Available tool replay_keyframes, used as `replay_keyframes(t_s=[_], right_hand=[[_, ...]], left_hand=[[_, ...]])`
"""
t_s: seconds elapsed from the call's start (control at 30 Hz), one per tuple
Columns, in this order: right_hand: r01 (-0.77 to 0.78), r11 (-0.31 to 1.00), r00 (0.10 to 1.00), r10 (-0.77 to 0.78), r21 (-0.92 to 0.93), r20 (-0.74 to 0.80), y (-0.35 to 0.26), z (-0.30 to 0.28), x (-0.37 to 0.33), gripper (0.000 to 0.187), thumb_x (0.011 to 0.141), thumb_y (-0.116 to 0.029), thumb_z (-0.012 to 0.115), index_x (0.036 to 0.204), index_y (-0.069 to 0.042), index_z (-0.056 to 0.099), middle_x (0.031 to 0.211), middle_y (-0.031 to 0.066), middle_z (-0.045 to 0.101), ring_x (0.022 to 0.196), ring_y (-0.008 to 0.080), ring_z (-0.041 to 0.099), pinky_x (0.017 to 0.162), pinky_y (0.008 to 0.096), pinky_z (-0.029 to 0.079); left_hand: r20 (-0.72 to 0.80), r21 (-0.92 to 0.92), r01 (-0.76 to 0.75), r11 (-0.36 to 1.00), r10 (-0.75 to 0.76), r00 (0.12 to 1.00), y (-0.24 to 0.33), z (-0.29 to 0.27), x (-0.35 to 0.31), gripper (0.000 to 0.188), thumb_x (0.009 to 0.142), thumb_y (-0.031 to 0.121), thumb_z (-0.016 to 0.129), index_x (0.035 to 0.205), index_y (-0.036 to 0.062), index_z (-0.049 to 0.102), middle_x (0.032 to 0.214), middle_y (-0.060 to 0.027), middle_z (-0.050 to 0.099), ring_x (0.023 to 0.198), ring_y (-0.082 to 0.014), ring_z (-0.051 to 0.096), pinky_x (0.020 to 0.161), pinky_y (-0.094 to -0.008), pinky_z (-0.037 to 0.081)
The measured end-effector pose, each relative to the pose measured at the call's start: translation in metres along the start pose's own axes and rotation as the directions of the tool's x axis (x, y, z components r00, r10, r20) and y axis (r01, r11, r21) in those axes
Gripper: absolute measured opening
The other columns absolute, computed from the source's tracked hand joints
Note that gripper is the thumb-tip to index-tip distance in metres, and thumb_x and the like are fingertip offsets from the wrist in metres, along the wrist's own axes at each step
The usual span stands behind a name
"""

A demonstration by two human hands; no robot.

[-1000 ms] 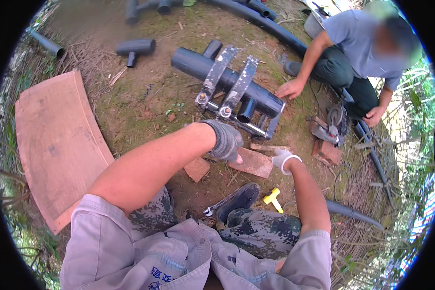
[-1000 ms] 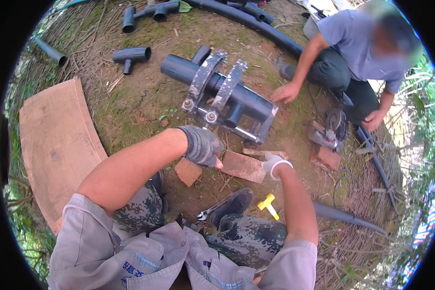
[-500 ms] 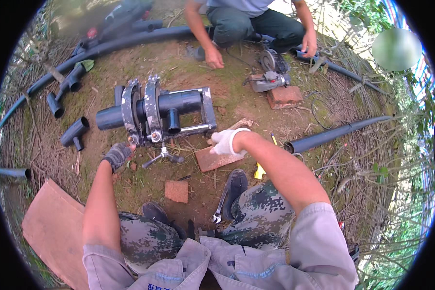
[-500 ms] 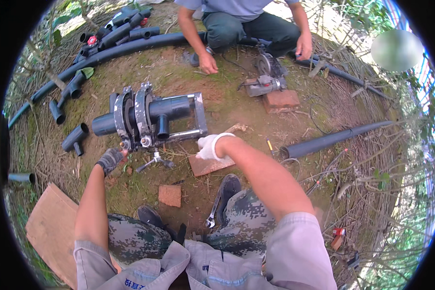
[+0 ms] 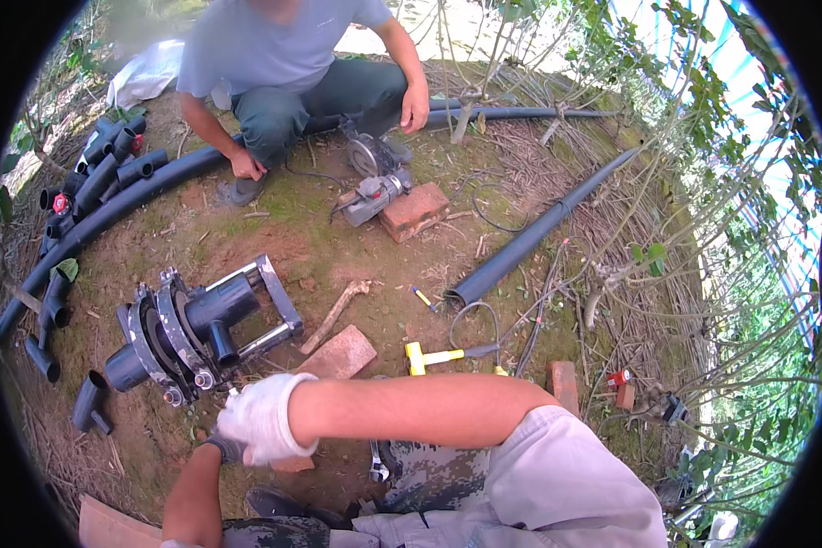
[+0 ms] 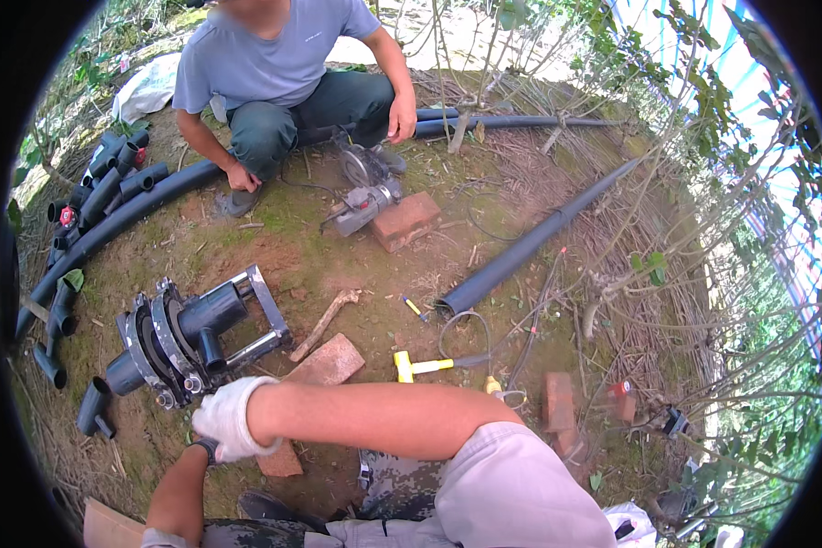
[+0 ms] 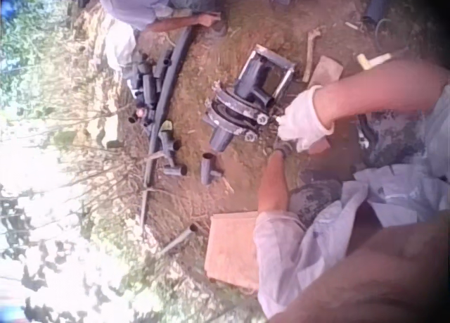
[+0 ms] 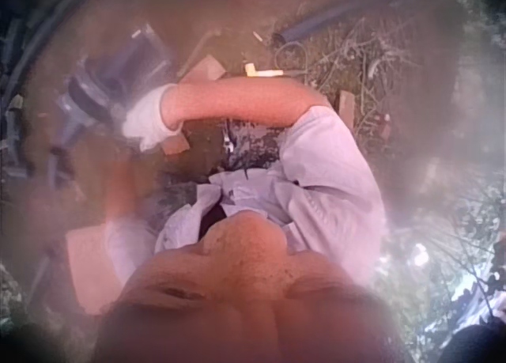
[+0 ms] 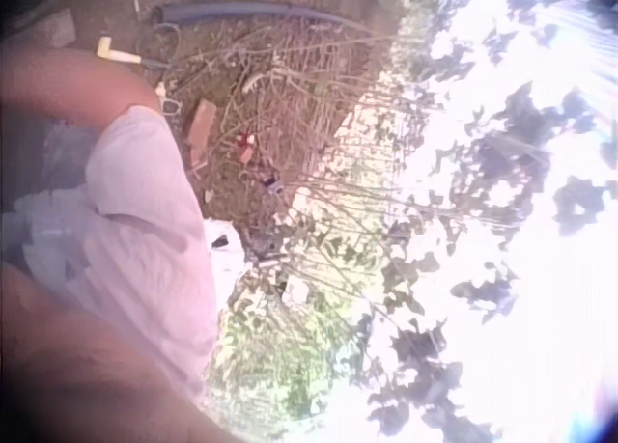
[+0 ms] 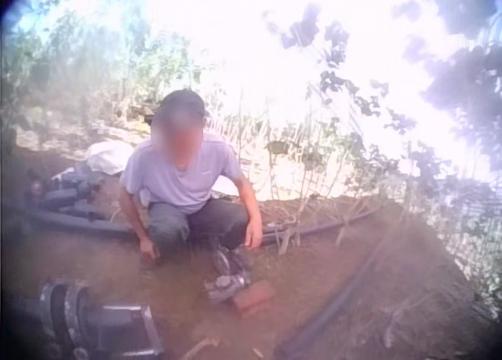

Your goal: The person sits on the ground and uses a yellow rubber mallet to tap a brick, then repeatedly taps a metal pipe assembly jig to secure a black pipe fitting. A coworker assists by holding the jig and handling other pipe components.

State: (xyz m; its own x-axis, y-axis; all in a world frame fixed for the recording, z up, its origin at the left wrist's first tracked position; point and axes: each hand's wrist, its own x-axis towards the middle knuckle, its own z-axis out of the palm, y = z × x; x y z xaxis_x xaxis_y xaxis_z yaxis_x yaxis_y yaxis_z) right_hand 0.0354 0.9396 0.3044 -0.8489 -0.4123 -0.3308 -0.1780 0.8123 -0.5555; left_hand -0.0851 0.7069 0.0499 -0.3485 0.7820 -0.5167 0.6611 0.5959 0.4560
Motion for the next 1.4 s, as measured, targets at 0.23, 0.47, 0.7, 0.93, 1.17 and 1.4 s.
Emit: replay_keyframes(t_s=[0.23,0.47,0.7,0.93,1.17,1.4], right_hand=[[0.115,0.993,0.980,-0.117,0.018,0.164,-0.019,0.007,-0.011,0.039,0.084,-0.033,0.076,0.109,-0.004,0.069,0.114,0.0172,0.071,0.110,0.0355,0.068,0.089,0.0458,0.056],[0.196,0.962,0.980,-0.185,-0.189,0.074,0.026,0.008,-0.005,0.059,0.091,-0.047,0.067,0.133,-0.007,0.059,0.094,0.0182,0.066,0.090,0.0386,0.066,0.079,0.0474,0.054],[0.156,0.973,0.975,-0.123,-0.171,0.186,0.022,0.008,0.022,0.061,0.089,-0.050,0.068,0.133,-0.008,0.060,0.094,0.0211,0.066,0.092,0.0395,0.067,0.079,0.0491,0.052],[0.230,0.934,0.968,-0.191,-0.273,0.160,0.021,0.017,0.036,0.063,0.087,-0.053,0.069,0.131,-0.008,0.060,0.093,0.0216,0.065,0.089,0.0419,0.065,0.077,0.0504,0.052],[0.188,0.958,0.971,-0.148,-0.218,0.186,0.023,0.020,0.042,0.063,0.088,-0.052,0.069,0.132,-0.009,0.059,0.097,0.0232,0.066,0.093,0.0433,0.065,0.079,0.0511,0.052],[0.148,0.960,0.975,-0.102,-0.236,0.195,0.038,0.025,0.039,0.057,0.093,-0.047,0.064,0.134,-0.008,0.058,0.107,0.0224,0.065,0.100,0.0409,0.065,0.085,0.0502,0.053]], left_hand=[[0.066,0.316,0.547,0.775,-0.593,0.802,-0.071,-0.037,0.046,0.064,0.090,0.062,0.062,0.123,0.0080,0.071,0.126,-0.0152,0.070,0.118,-0.0335,0.066,0.098,-0.0459,0.052],[0.194,0.111,0.499,0.859,-0.511,0.837,-0.114,-0.010,0.068,0.062,0.098,0.059,0.052,0.124,0.0065,0.071,0.128,-0.0168,0.068,0.122,-0.0362,0.063,0.101,-0.0495,0.048],[0.193,0.085,0.561,0.824,-0.566,0.802,-0.086,-0.021,0.050,0.062,0.093,0.063,0.057,0.125,0.0123,0.072,0.125,-0.0124,0.071,0.119,-0.0343,0.065,0.095,-0.0483,0.051],[0.133,0.029,0.592,0.805,-0.590,0.796,-0.094,-0.014,0.058,0.052,0.087,0.054,0.070,0.124,0.0169,0.074,0.125,-0.0057,0.072,0.114,-0.0299,0.068,0.092,-0.0498,0.053],[0.117,0.086,0.649,0.756,-0.654,0.747,-0.115,0.006,0.070,0.042,0.089,0.039,0.067,0.123,0.0170,0.074,0.124,-0.0050,0.073,0.114,-0.0286,0.069,0.087,-0.0500,0.054],[0.051,0.109,0.676,0.729,-0.683,0.729,-0.069,-0.026,0.063,0.040,0.086,0.032,0.068,0.123,0.0191,0.075,0.127,-0.0029,0.072,0.118,-0.0268,0.067,0.090,-0.0463,0.054]])
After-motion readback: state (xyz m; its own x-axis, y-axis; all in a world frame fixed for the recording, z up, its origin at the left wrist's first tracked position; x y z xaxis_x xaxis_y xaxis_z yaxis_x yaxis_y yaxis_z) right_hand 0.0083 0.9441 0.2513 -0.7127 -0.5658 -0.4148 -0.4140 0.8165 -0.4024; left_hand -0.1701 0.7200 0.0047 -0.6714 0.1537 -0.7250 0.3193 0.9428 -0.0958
